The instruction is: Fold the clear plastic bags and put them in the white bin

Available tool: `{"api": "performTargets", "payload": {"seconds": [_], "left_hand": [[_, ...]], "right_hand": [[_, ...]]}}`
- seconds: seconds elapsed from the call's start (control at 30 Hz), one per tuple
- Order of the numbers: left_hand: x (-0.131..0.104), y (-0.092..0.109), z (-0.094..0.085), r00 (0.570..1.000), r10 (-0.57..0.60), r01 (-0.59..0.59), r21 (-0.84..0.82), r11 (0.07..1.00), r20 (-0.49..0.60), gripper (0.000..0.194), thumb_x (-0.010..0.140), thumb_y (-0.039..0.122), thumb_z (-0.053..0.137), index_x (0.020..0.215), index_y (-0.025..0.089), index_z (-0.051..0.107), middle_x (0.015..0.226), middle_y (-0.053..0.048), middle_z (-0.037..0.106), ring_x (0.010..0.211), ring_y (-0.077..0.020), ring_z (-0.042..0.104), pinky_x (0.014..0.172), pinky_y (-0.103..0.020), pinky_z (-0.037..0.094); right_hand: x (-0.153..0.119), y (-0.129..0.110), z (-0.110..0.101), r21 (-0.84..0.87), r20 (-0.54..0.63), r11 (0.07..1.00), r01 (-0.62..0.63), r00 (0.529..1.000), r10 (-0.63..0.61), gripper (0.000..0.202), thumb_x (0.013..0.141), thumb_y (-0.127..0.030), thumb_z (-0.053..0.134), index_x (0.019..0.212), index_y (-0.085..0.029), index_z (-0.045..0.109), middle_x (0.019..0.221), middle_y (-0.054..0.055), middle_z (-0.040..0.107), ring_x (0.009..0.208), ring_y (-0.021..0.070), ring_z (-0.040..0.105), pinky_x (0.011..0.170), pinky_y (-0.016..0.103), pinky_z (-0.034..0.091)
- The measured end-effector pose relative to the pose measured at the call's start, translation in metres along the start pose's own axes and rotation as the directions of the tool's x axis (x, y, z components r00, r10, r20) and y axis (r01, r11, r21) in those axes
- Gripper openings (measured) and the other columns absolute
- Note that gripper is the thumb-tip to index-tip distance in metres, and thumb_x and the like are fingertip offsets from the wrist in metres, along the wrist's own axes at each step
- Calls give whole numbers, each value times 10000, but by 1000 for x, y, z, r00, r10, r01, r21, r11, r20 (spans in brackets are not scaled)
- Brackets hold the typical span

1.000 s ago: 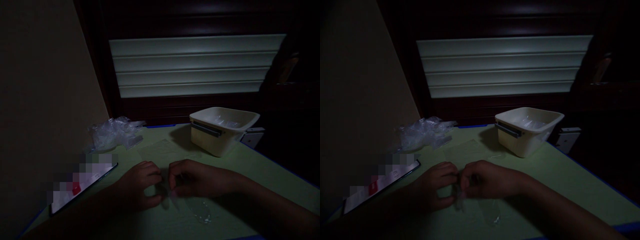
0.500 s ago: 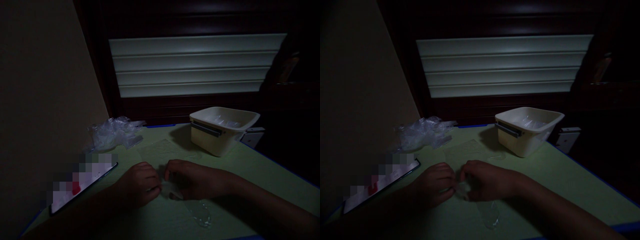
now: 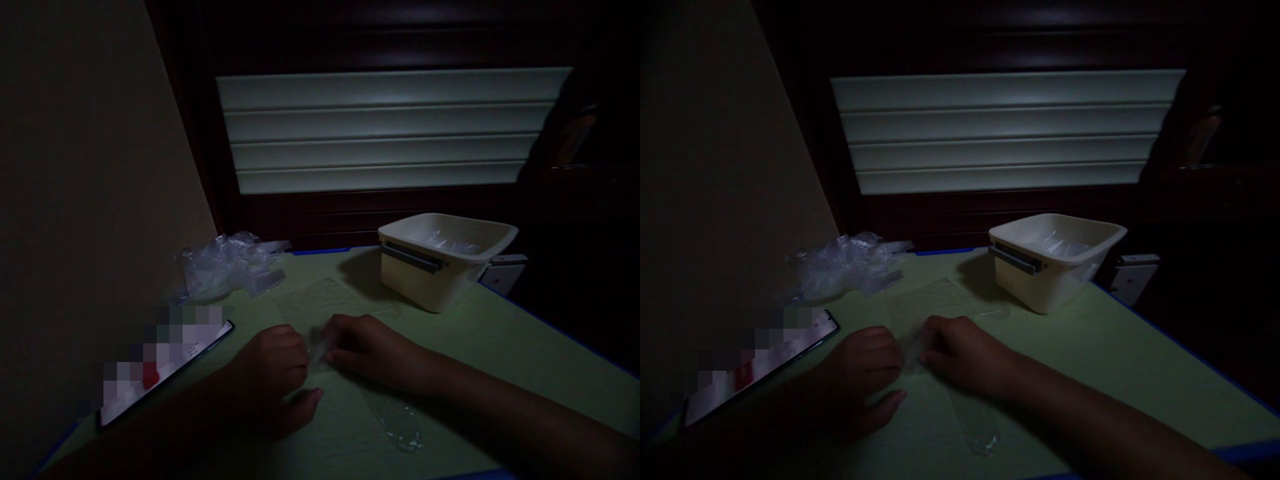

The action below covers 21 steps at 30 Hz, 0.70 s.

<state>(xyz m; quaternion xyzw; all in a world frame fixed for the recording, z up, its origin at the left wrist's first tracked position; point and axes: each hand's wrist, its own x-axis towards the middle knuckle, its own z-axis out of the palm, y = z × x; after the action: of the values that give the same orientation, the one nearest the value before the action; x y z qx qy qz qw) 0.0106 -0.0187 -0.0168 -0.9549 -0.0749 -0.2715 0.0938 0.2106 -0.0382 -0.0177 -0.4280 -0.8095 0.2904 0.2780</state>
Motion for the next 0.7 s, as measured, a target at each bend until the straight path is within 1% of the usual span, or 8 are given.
{"api": "performTargets", "payload": {"seconds": [0.13,0.2,0.27,0.33,0.43,0.57,0.63,0.7], "left_hand": [[-2,1,0,1000,20,-21,50,999,20,277,794,198,449,543,149,555,496,-28,545,497,-153,498,495,-295,373],[-3,1,-1,1000,22,-23,53,998,21,297,803,206,430,538,154,551,499,-26,546,494,-153,494,491,-294,375],[-3,1,-2,999,19,-21,57,998,31,304,810,213,416,548,153,559,512,-29,552,496,-156,491,495,-298,384],[-2,2,-3,999,14,-17,64,998,47,298,809,212,410,568,150,573,532,-36,559,503,-161,488,502,-306,396],[0,3,-3,998,23,-27,70,997,56,254,796,199,408,648,132,604,596,-57,582,542,-176,501,517,-318,411],[1,2,-1,994,20,-25,43,999,109,212,800,189,430,727,120,617,616,-63,583,581,-183,519,547,-320,426],[1,1,0,992,13,-17,32,999,127,206,807,185,440,728,121,620,612,-64,582,590,-184,526,549,-317,427],[1,1,0,993,22,-25,24,999,119,211,810,174,436,733,116,624,627,-71,591,605,-190,538,554,-320,436]], "right_hand": [[-2,1,4,-78,-101,995,-67,993,59,435,731,-172,639,1134,-149,478,818,36,620,696,164,579,591,258,437],[-2,2,5,-155,-172,984,-90,983,63,653,692,-173,683,1268,-146,378,943,78,607,808,195,586,680,300,456],[-2,3,7,-210,-220,973,-97,974,50,764,668,-179,708,1324,-147,317,1084,121,560,951,228,561,798,349,441],[-1,3,8,-240,-239,965,-106,970,47,794,662,-191,716,1338,-154,302,1154,138,522,1012,247,540,840,373,428],[-1,4,8,-291,-238,950,-110,971,40,744,676,-207,704,1320,-158,334,1173,137,506,981,249,554,803,375,446],[-1,2,5,-324,-182,943,-77,983,18,379,733,-199,644,1095,-161,540,1024,84,557,843,200,581,735,327,452],[0,1,5,-304,-160,952,-46,987,-3,201,770,-187,602,970,-165,592,926,56,571,790,175,578,713,296,442],[1,-2,5,-281,-145,960,-5,989,-38,118,795,-167,566,906,-165,607,871,42,575,772,158,570,698,267,429]]}}
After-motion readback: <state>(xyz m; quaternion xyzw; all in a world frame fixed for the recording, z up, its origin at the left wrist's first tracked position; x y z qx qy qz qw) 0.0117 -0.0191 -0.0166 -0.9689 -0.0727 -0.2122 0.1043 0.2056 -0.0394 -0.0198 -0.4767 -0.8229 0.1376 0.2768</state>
